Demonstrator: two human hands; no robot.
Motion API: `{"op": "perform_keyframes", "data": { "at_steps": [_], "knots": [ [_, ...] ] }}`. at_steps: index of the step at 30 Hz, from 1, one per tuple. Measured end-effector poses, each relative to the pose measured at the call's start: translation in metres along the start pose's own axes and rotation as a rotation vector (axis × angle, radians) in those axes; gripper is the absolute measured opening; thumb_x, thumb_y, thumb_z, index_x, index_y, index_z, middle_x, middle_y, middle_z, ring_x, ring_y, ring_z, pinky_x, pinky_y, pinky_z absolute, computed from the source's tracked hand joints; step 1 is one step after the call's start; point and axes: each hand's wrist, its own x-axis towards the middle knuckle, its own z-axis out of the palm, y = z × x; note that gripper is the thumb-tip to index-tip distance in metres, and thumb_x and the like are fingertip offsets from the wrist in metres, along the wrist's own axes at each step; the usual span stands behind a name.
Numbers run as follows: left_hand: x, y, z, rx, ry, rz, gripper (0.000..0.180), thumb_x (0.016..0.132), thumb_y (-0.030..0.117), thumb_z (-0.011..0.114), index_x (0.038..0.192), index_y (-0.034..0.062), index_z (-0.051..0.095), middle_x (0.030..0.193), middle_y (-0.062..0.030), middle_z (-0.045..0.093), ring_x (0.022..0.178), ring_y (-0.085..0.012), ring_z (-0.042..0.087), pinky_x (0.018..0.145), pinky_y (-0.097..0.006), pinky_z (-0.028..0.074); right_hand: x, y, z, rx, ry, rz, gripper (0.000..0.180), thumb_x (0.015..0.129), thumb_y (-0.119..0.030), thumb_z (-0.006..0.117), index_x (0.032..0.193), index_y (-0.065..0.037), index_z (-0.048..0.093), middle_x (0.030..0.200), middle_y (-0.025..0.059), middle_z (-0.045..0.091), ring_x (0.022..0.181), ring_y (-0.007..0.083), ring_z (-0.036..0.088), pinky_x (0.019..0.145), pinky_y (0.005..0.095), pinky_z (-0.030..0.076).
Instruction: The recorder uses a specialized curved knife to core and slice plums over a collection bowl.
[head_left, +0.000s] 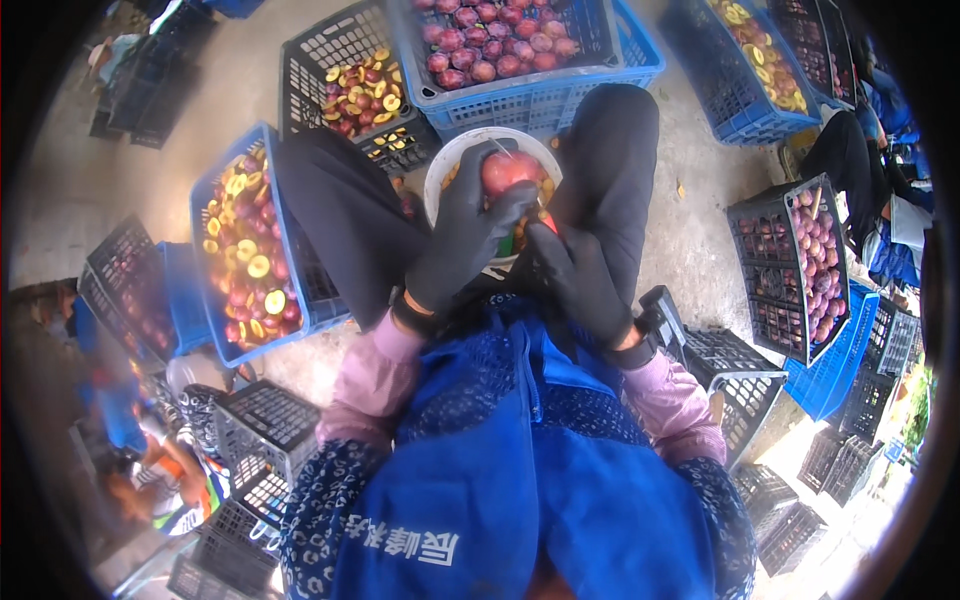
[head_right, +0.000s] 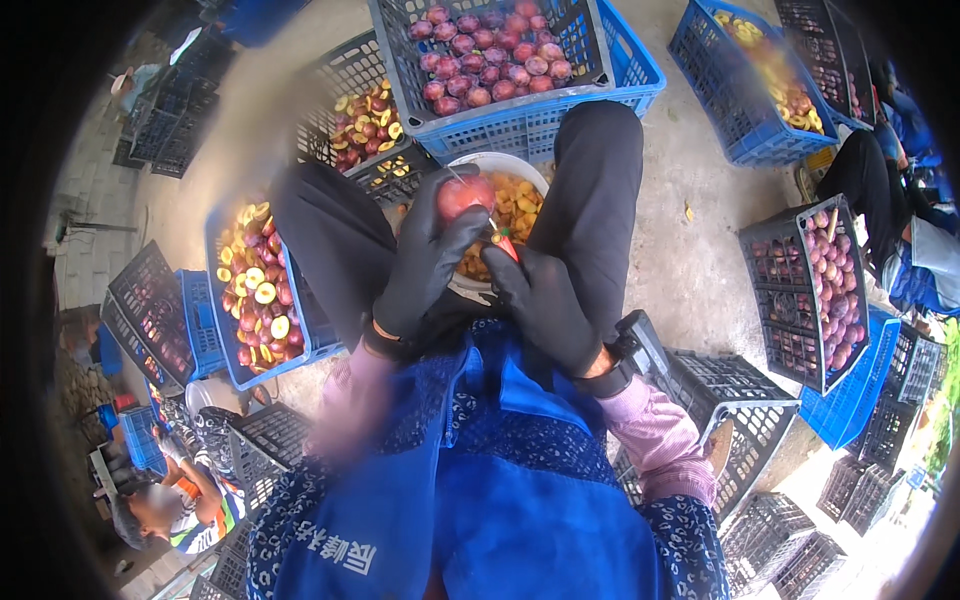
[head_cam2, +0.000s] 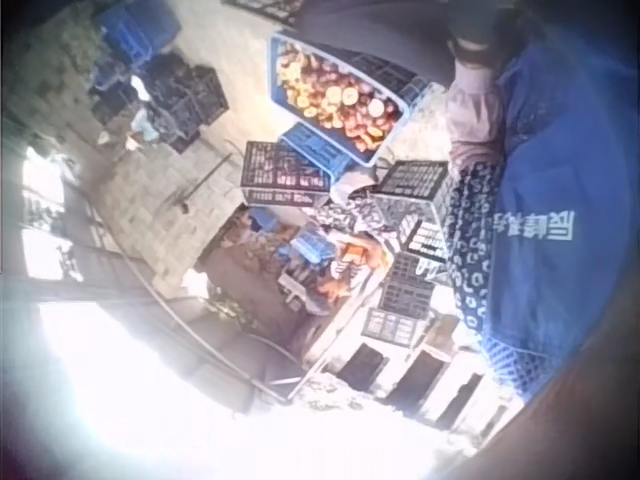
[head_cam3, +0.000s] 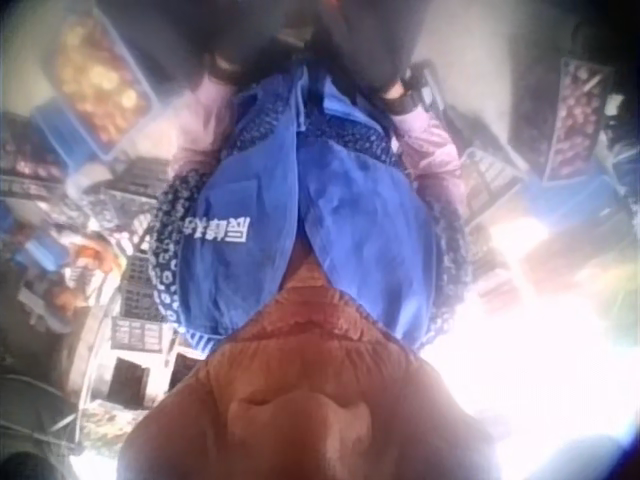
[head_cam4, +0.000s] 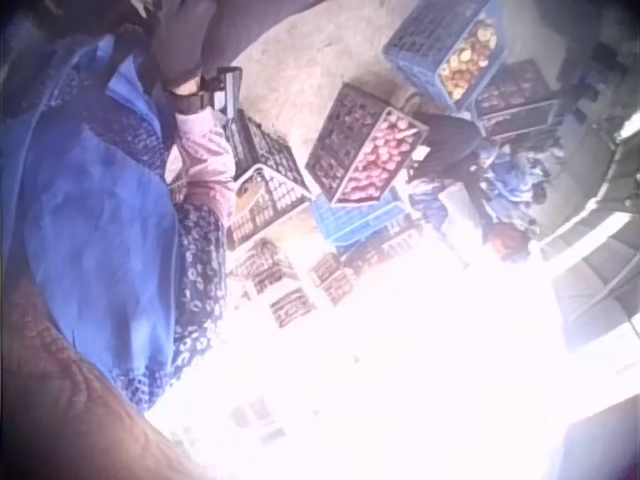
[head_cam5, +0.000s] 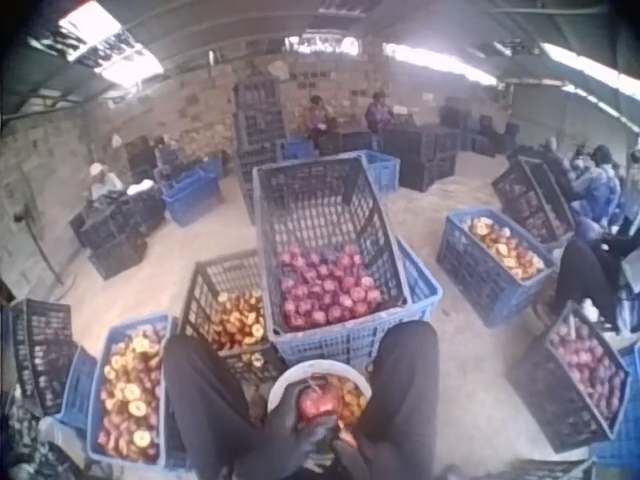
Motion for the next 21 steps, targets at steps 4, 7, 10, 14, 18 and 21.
{"op": "perform_keyframes", "data": {
  "at_steps": [4, 7, 10, 14, 18, 21],
  "knots": [
    [-0.010, 0.010, 0.003, -0.737, -0.021, -0.310, 0.042, 0.092, 0.026, 0.060, 0.124, 0.0021, 0.048, 0.109, -0.0057, 0.057, 0.093, -0.0127, 0.057, 0.079, -0.026, 0.049, -0.002, -0.001, 0.009, -0.174, 0.137, -0.267, 0.026, 0.092, -0.021, 0.060, 0.094, 0.005, 0.060, 0.068, 0.0236, 0.059, 0.060, 0.0357, 0.062, 0.055, 0.0398, 0.044],
    [-0.006, 0.010, 0.004, -0.712, -0.072, -0.379, 0.042, 0.092, 0.030, 0.059, 0.122, 0.0026, 0.049, 0.107, -0.0047, 0.057, 0.091, -0.0100, 0.057, 0.077, -0.024, 0.048, -0.001, 0.003, 0.015, -0.259, 0.322, -0.398, 0.025, 0.092, -0.021, 0.060, 0.094, 0.004, 0.060, 0.066, 0.0219, 0.058, 0.057, 0.0332, 0.061, 0.055, 0.0383, 0.044],
    [-0.004, 0.014, 0.008, -0.489, -0.010, -0.164, 0.040, 0.091, 0.025, 0.063, 0.121, 0.0024, 0.049, 0.106, -0.0061, 0.058, 0.092, -0.0122, 0.057, 0.077, -0.026, 0.048, -0.003, 0.001, 0.013, -0.241, 0.302, -0.360, 0.024, 0.092, -0.020, 0.059, 0.094, 0.004, 0.060, 0.066, 0.0210, 0.058, 0.056, 0.0324, 0.059, 0.056, 0.0368, 0.045],
    [0.002, 0.006, 0.001, -0.097, -0.020, 0.037, 0.041, 0.087, 0.019, 0.067, 0.119, 0.0019, 0.048, 0.106, -0.0077, 0.058, 0.094, -0.0149, 0.057, 0.080, -0.029, 0.048, -0.006, -0.003, 0.012, -0.119, 0.197, -0.300, 0.026, 0.094, -0.021, 0.058, 0.090, 0.005, 0.061, 0.063, 0.0190, 0.058, 0.055, 0.0246, 0.057, 0.056, 0.0357, 0.045],
    [0.003, 0.000, -0.009, 0.130, -0.107, 0.072, 0.042, 0.086, 0.011, 0.066, 0.122, 0.0016, 0.048, 0.111, -0.0093, 0.056, 0.100, -0.0154, 0.055, 0.087, -0.031, 0.046, -0.003, 0.005, 0.003, 0.172, 0.031, -0.018, 0.030, 0.094, -0.024, 0.058, 0.087, 0.005, 0.060, 0.059, 0.0160, 0.054, 0.054, 0.0158, 0.052, 0.055, 0.0358, 0.043],
    [-0.003, -0.001, -0.007, -0.240, -0.083, -0.053, 0.037, 0.087, 0.017, 0.066, 0.118, 0.0023, 0.049, 0.108, -0.0072, 0.057, 0.097, -0.0155, 0.054, 0.084, -0.030, 0.046, -0.006, -0.008, -0.002, -0.067, 0.097, -0.246, 0.028, 0.094, -0.023, 0.058, 0.087, 0.005, 0.060, 0.060, 0.0175, 0.055, 0.052, 0.0209, 0.054, 0.054, 0.0366, 0.043]
  ]
}}
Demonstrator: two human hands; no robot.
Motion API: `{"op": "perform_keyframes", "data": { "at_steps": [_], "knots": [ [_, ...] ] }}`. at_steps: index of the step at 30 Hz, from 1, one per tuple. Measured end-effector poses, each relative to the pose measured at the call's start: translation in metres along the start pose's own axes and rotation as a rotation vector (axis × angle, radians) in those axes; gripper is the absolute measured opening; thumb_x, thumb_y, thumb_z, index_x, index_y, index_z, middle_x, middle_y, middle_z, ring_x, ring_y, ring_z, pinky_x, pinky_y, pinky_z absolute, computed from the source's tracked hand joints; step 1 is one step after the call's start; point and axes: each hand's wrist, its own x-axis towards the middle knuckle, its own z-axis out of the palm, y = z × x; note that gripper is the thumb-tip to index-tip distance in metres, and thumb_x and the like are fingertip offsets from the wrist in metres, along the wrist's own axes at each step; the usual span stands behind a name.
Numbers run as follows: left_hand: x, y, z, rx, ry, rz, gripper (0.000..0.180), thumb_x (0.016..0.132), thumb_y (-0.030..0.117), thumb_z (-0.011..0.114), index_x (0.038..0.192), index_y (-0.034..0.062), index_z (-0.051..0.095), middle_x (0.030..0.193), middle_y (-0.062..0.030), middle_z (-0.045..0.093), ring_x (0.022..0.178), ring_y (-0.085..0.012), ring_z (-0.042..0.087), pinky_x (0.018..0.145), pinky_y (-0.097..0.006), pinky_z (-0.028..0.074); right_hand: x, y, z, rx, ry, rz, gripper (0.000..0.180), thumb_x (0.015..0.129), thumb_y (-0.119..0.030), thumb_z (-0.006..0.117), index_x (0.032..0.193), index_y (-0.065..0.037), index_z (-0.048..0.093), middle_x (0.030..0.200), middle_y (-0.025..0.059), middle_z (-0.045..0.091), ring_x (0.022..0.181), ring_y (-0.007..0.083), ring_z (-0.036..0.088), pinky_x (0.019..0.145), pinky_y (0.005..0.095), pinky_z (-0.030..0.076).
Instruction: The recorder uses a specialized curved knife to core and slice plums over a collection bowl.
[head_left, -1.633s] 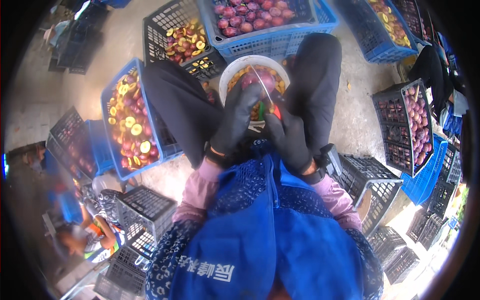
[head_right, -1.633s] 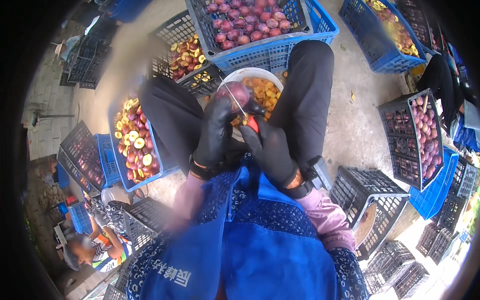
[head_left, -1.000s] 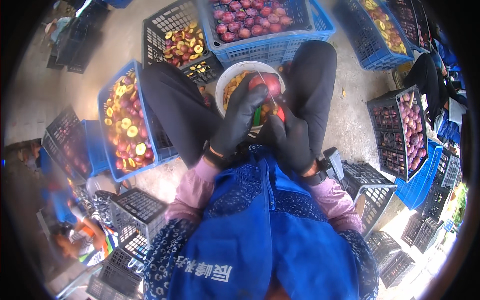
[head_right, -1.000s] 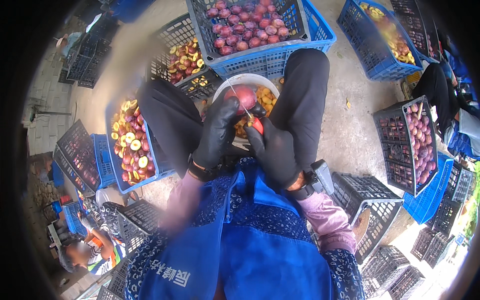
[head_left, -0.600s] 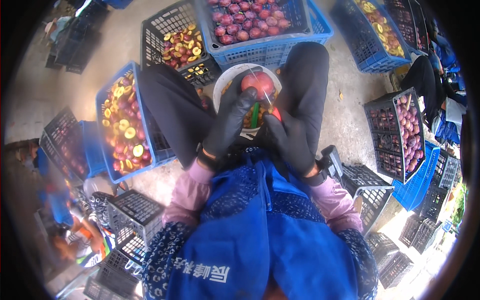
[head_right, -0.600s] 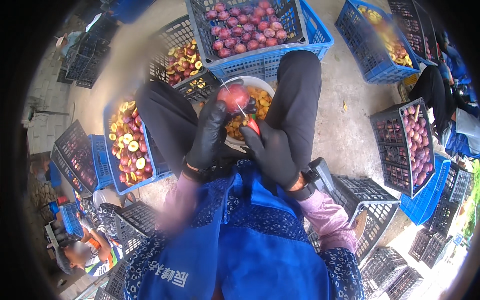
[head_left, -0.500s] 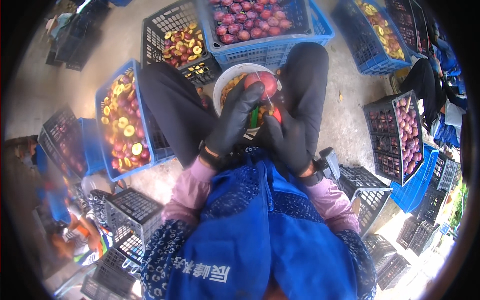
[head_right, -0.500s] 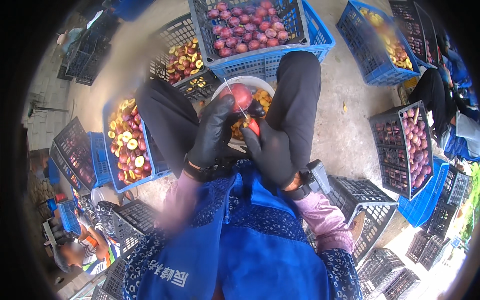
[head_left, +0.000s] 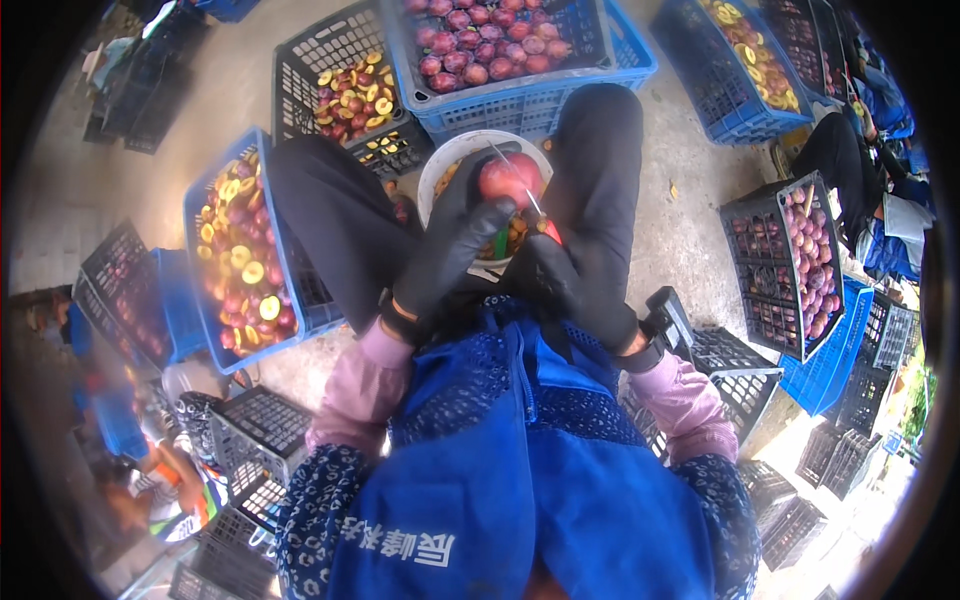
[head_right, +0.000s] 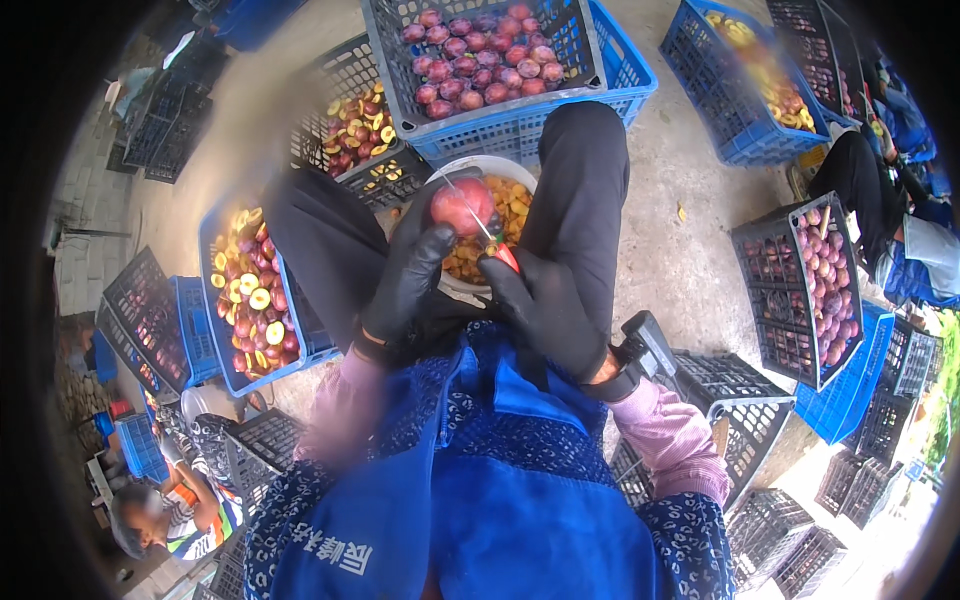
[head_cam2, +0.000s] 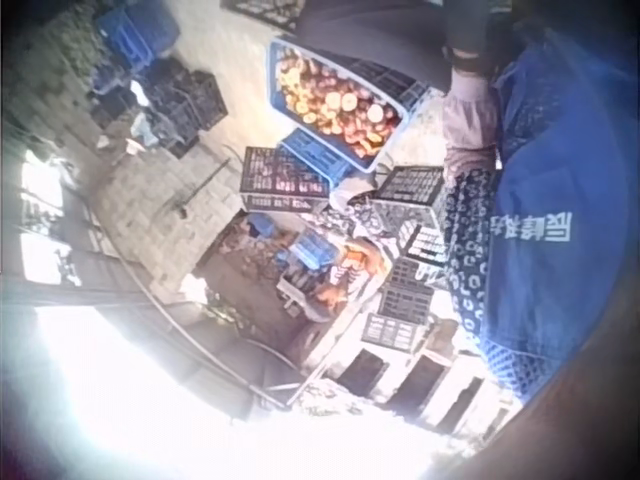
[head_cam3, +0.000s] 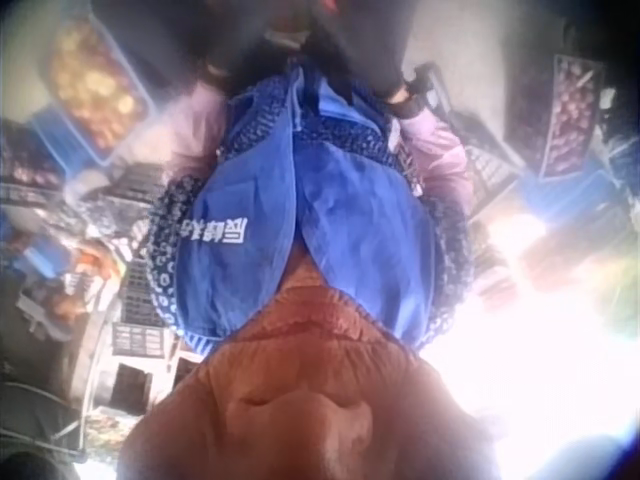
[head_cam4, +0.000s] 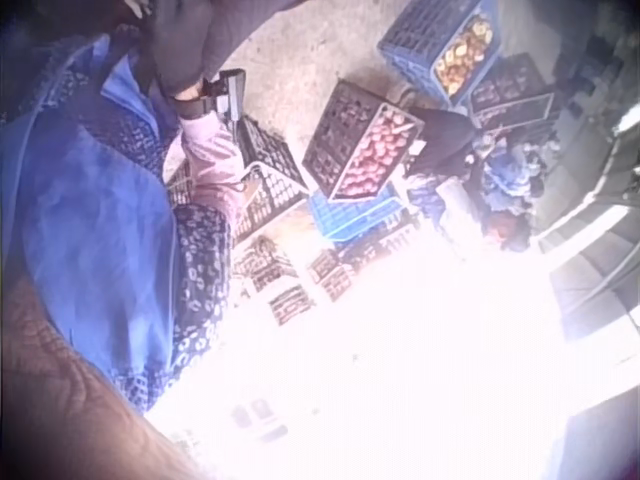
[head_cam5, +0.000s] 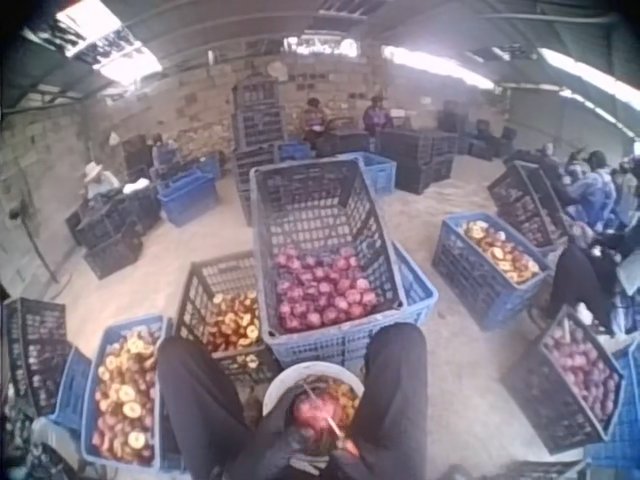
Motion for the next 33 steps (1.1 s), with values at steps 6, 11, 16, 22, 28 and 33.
{"op": "perform_keyframes", "data": {
  "at_steps": [6, 11, 16, 22, 28, 33],
  "knots": [
    [-0.001, 0.013, 0.018, -0.279, 0.069, -0.135, 0.033, 0.089, 0.018, 0.062, 0.116, 0.0026, 0.051, 0.108, -0.0056, 0.057, 0.096, -0.0158, 0.055, 0.082, -0.030, 0.046, -0.003, 0.017, 0.012, -0.198, 0.124, -0.133, 0.025, 0.093, -0.021, 0.058, 0.091, 0.004, 0.060, 0.063, 0.0212, 0.056, 0.055, 0.0326, 0.057, 0.055, 0.0385, 0.043],
    [0.004, 0.003, 0.010, 0.172, 0.024, 0.073, 0.039, 0.086, 0.016, 0.068, 0.117, 0.0015, 0.050, 0.107, -0.0081, 0.058, 0.095, -0.0173, 0.057, 0.082, -0.032, 0.047, -0.004, 0.024, 0.016, -0.019, 0.039, -0.073, 0.026, 0.093, -0.021, 0.058, 0.089, 0.005, 0.060, 0.065, 0.0219, 0.057, 0.058, 0.0311, 0.058, 0.055, 0.0386, 0.043],
    [0.007, -0.004, 0.003, 0.232, -0.035, 0.092, 0.043, 0.086, 0.017, 0.068, 0.121, 0.0005, 0.049, 0.108, -0.0080, 0.059, 0.096, -0.0165, 0.057, 0.083, -0.032, 0.047, -0.005, 0.008, 0.006, 0.217, -0.096, 0.174, 0.028, 0.093, -0.021, 0.059, 0.086, 0.005, 0.059, 0.065, 0.0214, 0.057, 0.056, 0.0302, 0.058, 0.055, 0.0381, 0.043],
    [-0.001, -0.001, 0.012, -0.478, -0.065, -0.312, 0.036, 0.091, 0.020, 0.059, 0.122, 0.0039, 0.050, 0.110, -0.0038, 0.056, 0.095, -0.0108, 0.055, 0.080, -0.026, 0.047, -0.003, 0.022, 0.004, -0.408, 0.173, -0.255, 0.022, 0.089, -0.020, 0.063, 0.090, 0.001, 0.059, 0.067, 0.0203, 0.059, 0.056, 0.0350, 0.060, 0.054, 0.0421, 0.046],
    [-0.006, 0.017, 0.028, -0.188, 0.046, -0.081, 0.039, 0.085, 0.011, 0.066, 0.120, 0.0028, 0.049, 0.110, -0.0057, 0.054, 0.096, -0.0129, 0.053, 0.081, -0.025, 0.046, -0.006, 0.033, 0.015, -0.260, 0.164, -0.236, 0.020, 0.089, -0.019, 0.061, 0.091, 0.001, 0.059, 0.069, 0.0197, 0.060, 0.058, 0.0354, 0.061, 0.055, 0.0422, 0.047],
    [0.003, -0.005, 0.016, 0.296, 0.027, 0.140, 0.044, 0.084, 0.005, 0.064, 0.124, 0.0036, 0.047, 0.116, -0.0080, 0.052, 0.105, -0.0159, 0.052, 0.088, -0.029, 0.045, -0.010, 0.019, 0.036, 0.169, 0.150, 0.176, 0.022, 0.091, -0.019, 0.058, 0.088, 0.002, 0.060, 0.070, 0.0218, 0.059, 0.062, 0.0329, 0.062, 0.057, 0.0384, 0.045]
  ]
}}
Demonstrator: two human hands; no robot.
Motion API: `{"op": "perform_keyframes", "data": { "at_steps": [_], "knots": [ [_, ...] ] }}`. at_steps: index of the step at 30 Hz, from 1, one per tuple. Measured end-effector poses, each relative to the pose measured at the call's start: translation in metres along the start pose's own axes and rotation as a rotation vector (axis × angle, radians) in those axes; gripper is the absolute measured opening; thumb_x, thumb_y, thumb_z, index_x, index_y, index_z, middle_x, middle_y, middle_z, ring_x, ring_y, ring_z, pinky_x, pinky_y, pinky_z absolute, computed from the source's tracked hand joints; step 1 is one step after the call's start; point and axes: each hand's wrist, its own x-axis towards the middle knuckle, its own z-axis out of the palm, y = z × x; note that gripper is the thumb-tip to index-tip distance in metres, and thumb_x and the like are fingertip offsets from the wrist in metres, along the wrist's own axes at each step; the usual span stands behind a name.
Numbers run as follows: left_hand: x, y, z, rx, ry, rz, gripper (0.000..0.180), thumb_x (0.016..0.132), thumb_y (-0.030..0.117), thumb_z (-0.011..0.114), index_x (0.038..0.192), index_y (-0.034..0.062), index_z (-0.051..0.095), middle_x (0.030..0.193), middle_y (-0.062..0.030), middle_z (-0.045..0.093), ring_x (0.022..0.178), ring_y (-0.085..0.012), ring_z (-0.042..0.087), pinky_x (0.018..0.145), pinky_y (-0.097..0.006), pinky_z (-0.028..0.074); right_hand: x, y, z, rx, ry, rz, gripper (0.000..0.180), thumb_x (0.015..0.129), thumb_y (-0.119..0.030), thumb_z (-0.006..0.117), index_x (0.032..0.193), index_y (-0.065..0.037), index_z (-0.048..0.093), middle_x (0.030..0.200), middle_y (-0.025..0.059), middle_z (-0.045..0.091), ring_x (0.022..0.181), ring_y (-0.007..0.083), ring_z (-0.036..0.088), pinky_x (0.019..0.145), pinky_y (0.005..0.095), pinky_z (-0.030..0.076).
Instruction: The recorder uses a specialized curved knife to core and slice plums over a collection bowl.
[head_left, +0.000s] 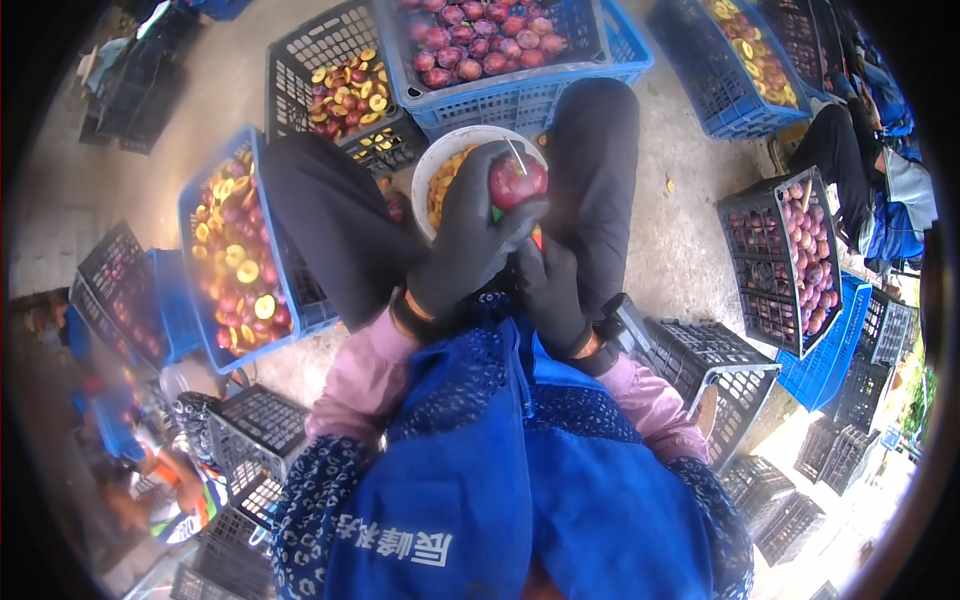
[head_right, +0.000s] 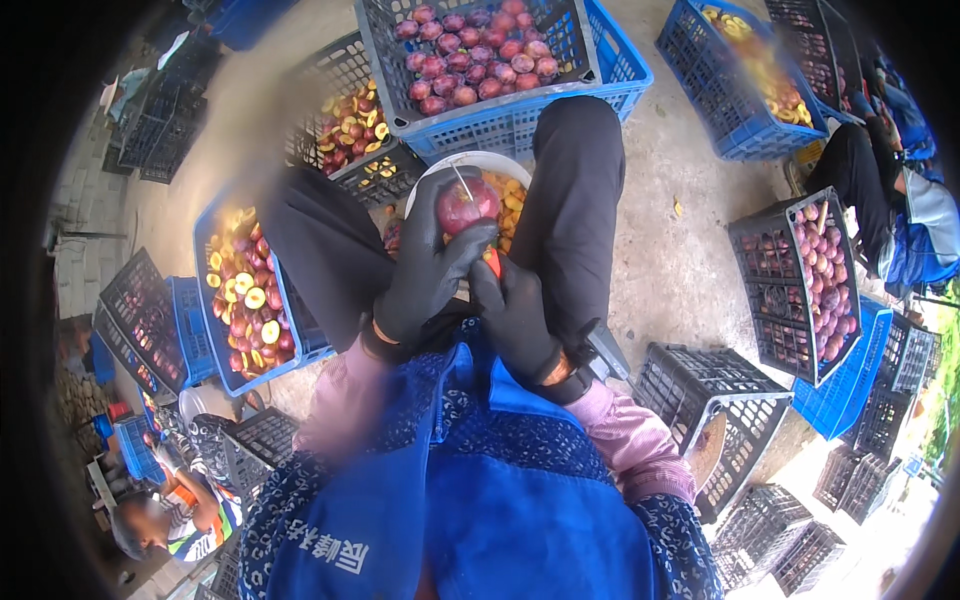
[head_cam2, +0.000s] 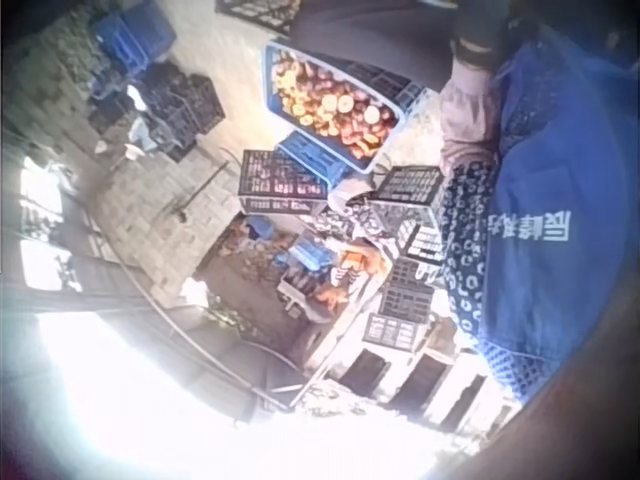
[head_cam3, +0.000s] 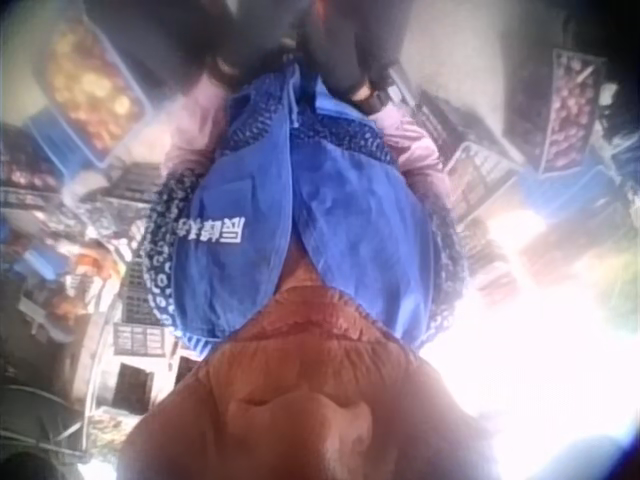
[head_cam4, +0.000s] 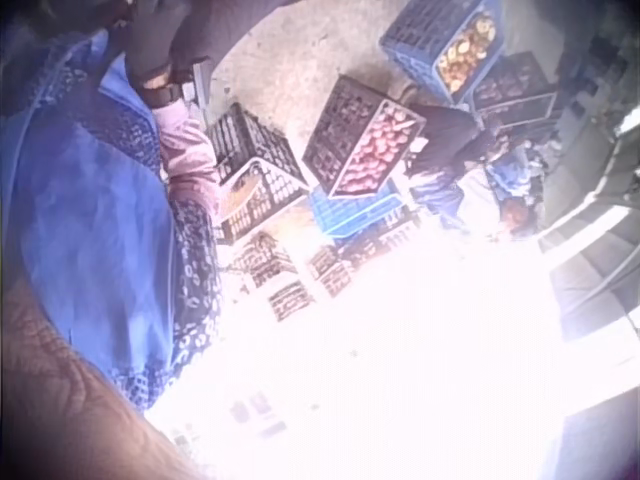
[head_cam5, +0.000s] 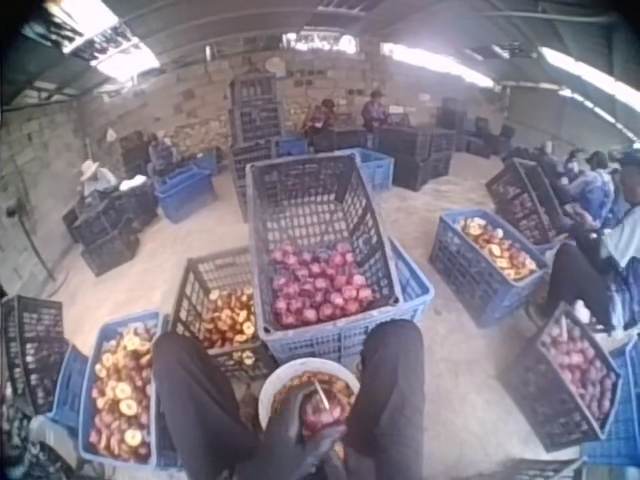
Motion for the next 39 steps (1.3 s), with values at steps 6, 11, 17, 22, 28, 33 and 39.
{"op": "perform_keyframes", "data": {
  "at_steps": [6, 11, 17, 22, 28, 33, 39],
  "knots": [
    [-0.002, 0.017, -0.003, -0.529, -0.042, -0.281, 0.038, 0.085, 0.013, 0.066, 0.119, 0.0039, 0.051, 0.106, -0.0042, 0.056, 0.098, -0.0122, 0.054, 0.082, -0.026, 0.046, 0.000, 0.002, -0.016, -0.375, 0.040, -0.308, 0.019, 0.089, -0.017, 0.061, 0.093, 0.001, 0.059, 0.067, 0.0217, 0.058, 0.057, 0.0359, 0.060, 0.054, 0.0411, 0.045],
    [-0.003, 0.027, 0.006, -0.580, -0.004, -0.370, 0.030, 0.088, 0.013, 0.061, 0.115, 0.0048, 0.054, 0.100, -0.0021, 0.057, 0.091, -0.0078, 0.054, 0.079, -0.025, 0.046, 0.010, 0.002, -0.015, -0.353, 0.084, -0.415, 0.017, 0.088, -0.016, 0.062, 0.094, 0.000, 0.059, 0.068, 0.0217, 0.059, 0.058, 0.0373, 0.061, 0.055, 0.0417, 0.046],
    [-0.005, 0.025, 0.010, -0.432, 0.070, -0.281, 0.033, 0.085, 0.010, 0.063, 0.114, 0.0038, 0.051, 0.100, -0.0036, 0.055, 0.090, -0.0116, 0.054, 0.079, -0.027, 0.046, 0.002, 0.005, 0.003, -0.230, 0.108, -0.283, 0.021, 0.091, -0.017, 0.058, 0.090, 0.003, 0.059, 0.069, 0.0234, 0.059, 0.063, 0.0390, 0.062, 0.056, 0.0406, 0.047],
    [0.005, -0.008, -0.007, 0.045, -0.089, 0.007, 0.038, 0.085, 0.014, 0.066, 0.117, 0.0027, 0.049, 0.109, -0.0057, 0.055, 0.098, -0.0129, 0.054, 0.081, -0.028, 0.046, 0.000, -0.006, -0.003, -0.070, 0.026, -0.095, 0.026, 0.092, -0.020, 0.057, 0.087, 0.005, 0.059, 0.070, 0.0240, 0.059, 0.061, 0.0381, 0.061, 0.056, 0.0397, 0.046],
    [0.003, 0.004, -0.003, -0.566, -0.078, -0.353, 0.039, 0.089, 0.018, 0.064, 0.121, 0.0014, 0.049, 0.106, -0.0046, 0.057, 0.096, -0.0137, 0.056, 0.083, -0.028, 0.047, 0.008, -0.008, -0.020, -0.270, 0.016, -0.211, 0.022, 0.090, -0.018, 0.060, 0.086, 0.004, 0.059, 0.067, 0.0220, 0.058, 0.058, 0.0357, 0.060, 0.055, 0.0400, 0.045],
    [-0.002, 0.011, 0.005, -0.462, 0.038, -0.258, 0.040, 0.088, 0.017, 0.065, 0.121, 0.0008, 0.048, 0.107, -0.0065, 0.057, 0.095, -0.0144, 0.056, 0.083, -0.029, 0.047, 0.007, -0.008, -0.015, -0.317, 0.030, -0.287, 0.021, 0.090, -0.016, 0.059, 0.089, 0.004, 0.058, 0.066, 0.0215, 0.058, 0.058, 0.0369, 0.059, 0.056, 0.0387, 0.044],
    [0.007, -0.002, -0.011, 0.077, -0.040, 0.015, 0.042, 0.084, 0.013, 0.068, 0.119, -0.0002, 0.048, 0.106, -0.0108, 0.057, 0.096, -0.0207, 0.057, 0.084, -0.033, 0.047, 0.004, -0.022, -0.011, 0.080, -0.151, 0.020, 0.027, 0.096, -0.018, 0.051, 0.087, 0.007, 0.057, 0.061, 0.0171, 0.052, 0.053, 0.0185, 0.050, 0.056, 0.0335, 0.043]
  ]
}}
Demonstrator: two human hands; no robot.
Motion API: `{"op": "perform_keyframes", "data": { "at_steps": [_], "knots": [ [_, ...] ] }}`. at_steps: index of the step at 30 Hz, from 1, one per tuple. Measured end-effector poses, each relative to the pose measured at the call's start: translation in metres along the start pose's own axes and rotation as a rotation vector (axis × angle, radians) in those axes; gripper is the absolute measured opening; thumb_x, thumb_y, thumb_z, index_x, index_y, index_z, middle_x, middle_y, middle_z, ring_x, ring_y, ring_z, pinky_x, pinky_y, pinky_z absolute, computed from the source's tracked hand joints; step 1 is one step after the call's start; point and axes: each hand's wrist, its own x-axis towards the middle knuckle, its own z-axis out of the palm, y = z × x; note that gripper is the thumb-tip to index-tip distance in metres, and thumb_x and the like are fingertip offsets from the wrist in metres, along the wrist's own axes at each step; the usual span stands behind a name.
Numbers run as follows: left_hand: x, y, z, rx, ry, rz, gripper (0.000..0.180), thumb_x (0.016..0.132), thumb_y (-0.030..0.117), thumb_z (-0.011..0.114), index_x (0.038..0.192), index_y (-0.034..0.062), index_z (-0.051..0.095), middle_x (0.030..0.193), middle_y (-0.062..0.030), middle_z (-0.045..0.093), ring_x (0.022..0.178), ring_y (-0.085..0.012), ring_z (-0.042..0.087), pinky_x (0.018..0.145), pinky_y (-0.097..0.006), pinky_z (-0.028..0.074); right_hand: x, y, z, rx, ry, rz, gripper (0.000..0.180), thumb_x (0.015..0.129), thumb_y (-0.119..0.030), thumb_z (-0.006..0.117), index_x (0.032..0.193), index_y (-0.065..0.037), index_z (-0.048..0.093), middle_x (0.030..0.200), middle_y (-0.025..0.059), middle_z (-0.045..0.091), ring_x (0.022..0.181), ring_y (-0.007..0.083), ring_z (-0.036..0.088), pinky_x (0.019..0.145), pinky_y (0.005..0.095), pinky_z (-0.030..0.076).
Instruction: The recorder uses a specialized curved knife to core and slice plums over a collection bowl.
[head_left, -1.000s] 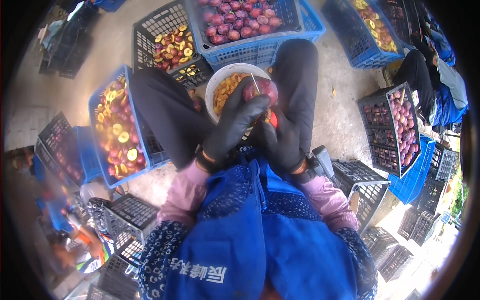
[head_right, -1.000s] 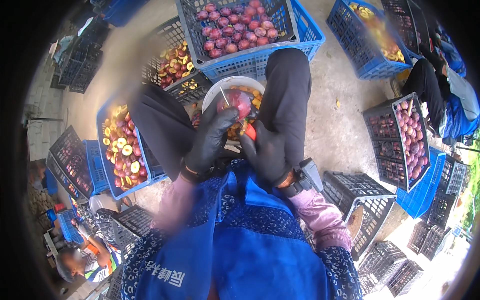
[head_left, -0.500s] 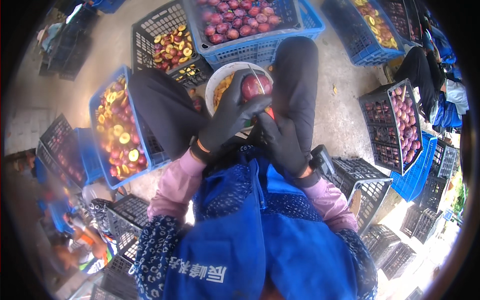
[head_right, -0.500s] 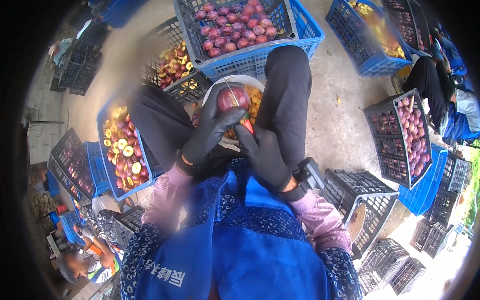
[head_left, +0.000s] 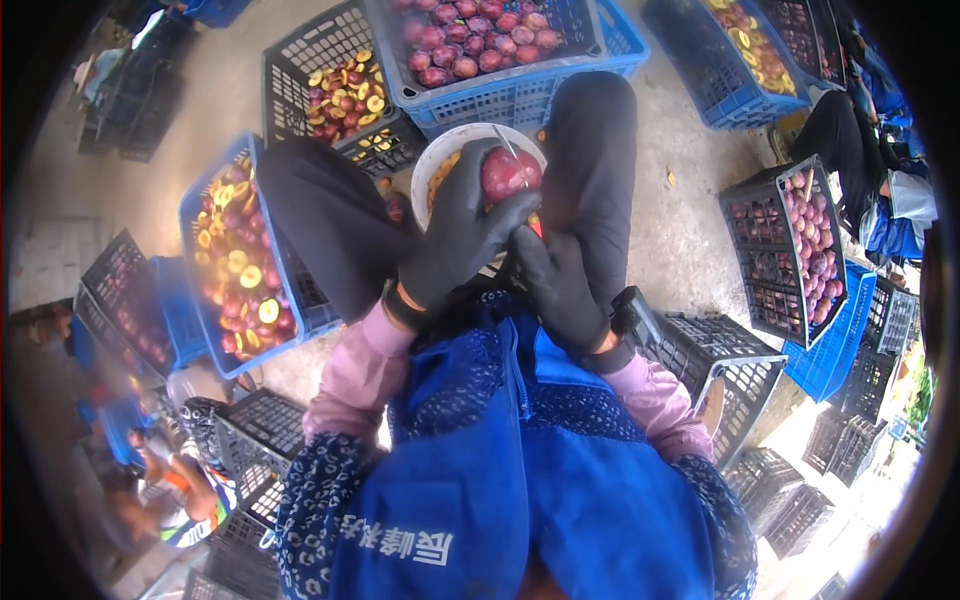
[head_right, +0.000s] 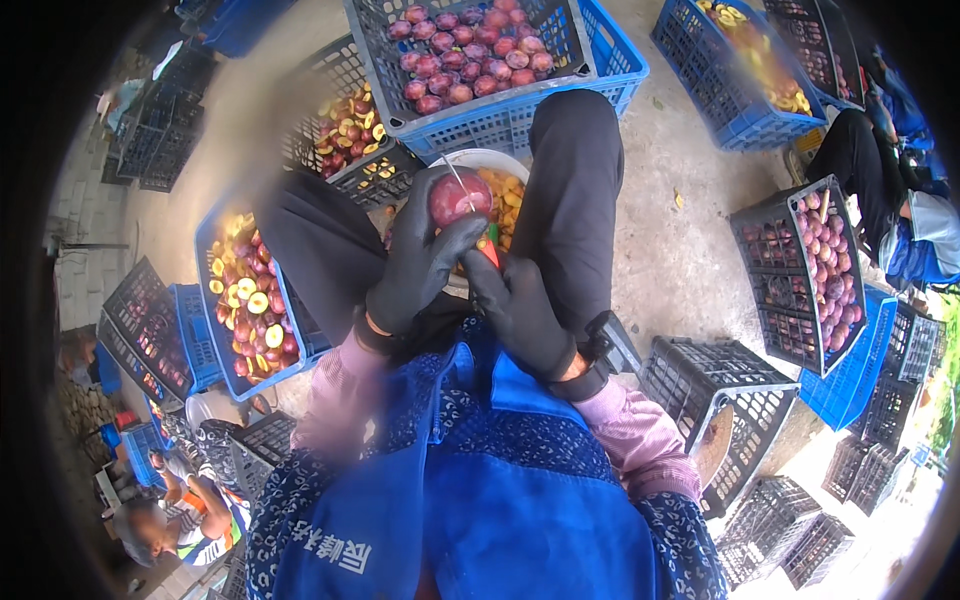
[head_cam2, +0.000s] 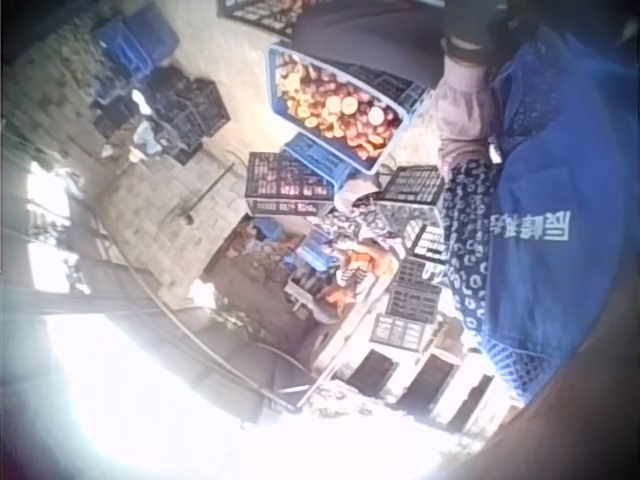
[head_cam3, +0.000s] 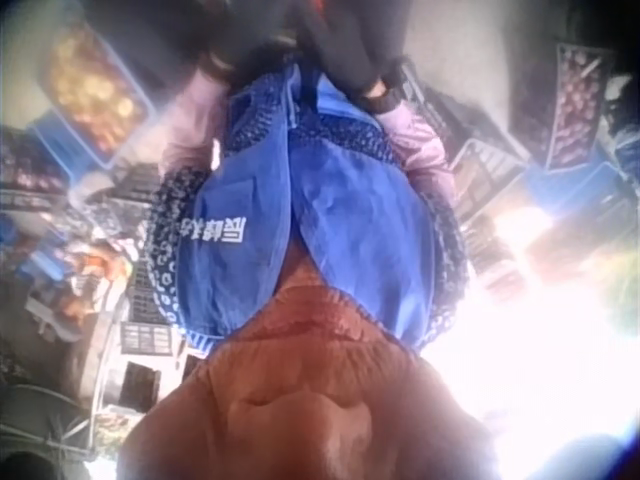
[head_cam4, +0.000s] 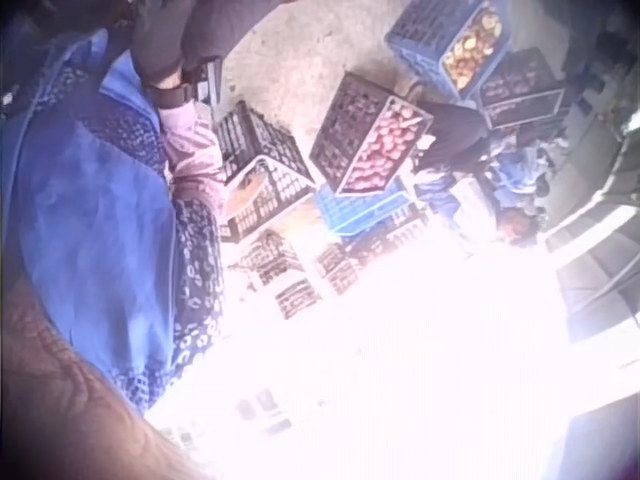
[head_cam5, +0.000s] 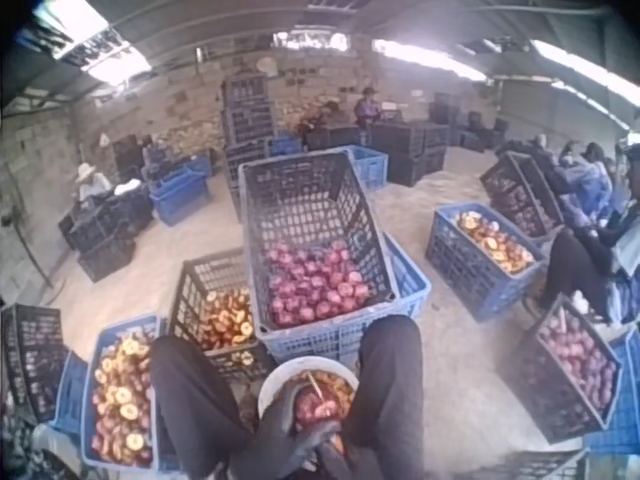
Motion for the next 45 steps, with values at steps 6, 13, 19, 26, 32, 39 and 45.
{"op": "perform_keyframes", "data": {
  "at_steps": [6, 13, 19, 26, 32, 39, 45],
  "knots": [
    [-0.002, 0.000, 0.015, -0.360, 0.142, -0.123, 0.031, 0.088, 0.015, 0.063, 0.114, 0.0014, 0.052, 0.103, -0.0084, 0.058, 0.093, -0.0186, 0.057, 0.083, -0.032, 0.047, -0.010, 0.006, 0.010, -0.037, 0.127, -0.006, 0.030, 0.096, -0.021, 0.054, 0.087, 0.007, 0.059, 0.062, 0.0106, 0.051, 0.058, 0.0101, 0.045, 0.055, 0.0320, 0.042],
    [0.003, -0.013, -0.012, -0.794, 0.231, -0.197, 0.032, 0.100, 0.032, 0.044, 0.109, 0.0031, 0.055, 0.089, -0.0052, 0.060, 0.082, -0.0136, 0.059, 0.079, -0.030, 0.048, -0.035, 0.027, -0.002, 0.028, 0.297, -0.013, 0.026, 0.091, -0.021, 0.062, 0.100, 0.003, 0.063, 0.069, 0.0112, 0.060, 0.064, 0.0131, 0.054, 0.060, 0.0300, 0.045],
    [-0.018, -0.015, -0.005, -0.744, 0.096, -0.305, 0.045, 0.102, 0.039, 0.038, 0.120, 0.0008, 0.053, 0.104, -0.0069, 0.061, 0.093, -0.0125, 0.059, 0.088, -0.032, 0.048, 0.009, -0.013, -0.017, -0.290, 0.271, -0.275, 0.039, 0.084, -0.023, 0.071, 0.112, 0.001, 0.059, 0.076, 0.0138, 0.065, 0.067, 0.0172, 0.063, 0.062, 0.0299, 0.049],
    [-0.027, -0.009, -0.001, -0.498, 0.064, -0.143, 0.038, 0.102, 0.031, 0.040, 0.124, 0.0029, 0.052, 0.113, -0.0031, 0.056, 0.103, -0.0108, 0.055, 0.089, -0.027, 0.045, 0.034, 0.005, -0.002, -0.549, 0.235, -0.480, 0.053, 0.074, -0.032, 0.080, 0.112, -0.002, 0.058, 0.084, 0.0168, 0.068, 0.067, 0.0303, 0.068, 0.057, 0.0363, 0.053],
    [-0.016, -0.008, 0.003, -0.563, 0.107, -0.292, 0.025, 0.099, 0.020, 0.043, 0.109, 0.0026, 0.058, 0.099, -0.0011, 0.057, 0.091, -0.0086, 0.053, 0.079, -0.025, 0.044, 0.034, -0.009, -0.003, -0.691, 0.180, -0.628, 0.054, 0.073, -0.032, 0.080, 0.113, -0.004, 0.057, 0.082, 0.0177, 0.067, 0.067, 0.0301, 0.068, 0.058, 0.0371, 0.054],
    [-0.007, -0.017, 0.006, -0.586, 0.244, -0.215, 0.021, 0.097, 0.015, 0.046, 0.097, -0.0005, 0.060, 0.088, -0.0007, 0.058, 0.079, -0.0066, 0.052, 0.068, -0.024, 0.043, 0.041, -0.010, 0.012, -0.350, 0.253, -0.384, 0.043, 0.079, -0.025, 0.076, 0.104, 0.003, 0.055, 0.078, 0.0173, 0.066, 0.067, 0.0271, 0.068, 0.057, 0.0347, 0.052],
    [-0.010, -0.023, 0.003, -0.477, 0.270, -0.134, 0.022, 0.098, 0.016, 0.046, 0.100, 0.0001, 0.061, 0.087, 0.0007, 0.057, 0.077, -0.0051, 0.051, 0.065, -0.023, 0.043, 0.046, 0.003, 0.026, -0.298, 0.321, -0.399, 0.034, 0.081, -0.021, 0.073, 0.098, 0.003, 0.057, 0.076, 0.0166, 0.065, 0.067, 0.0218, 0.068, 0.058, 0.0328, 0.052]
  ]
}}
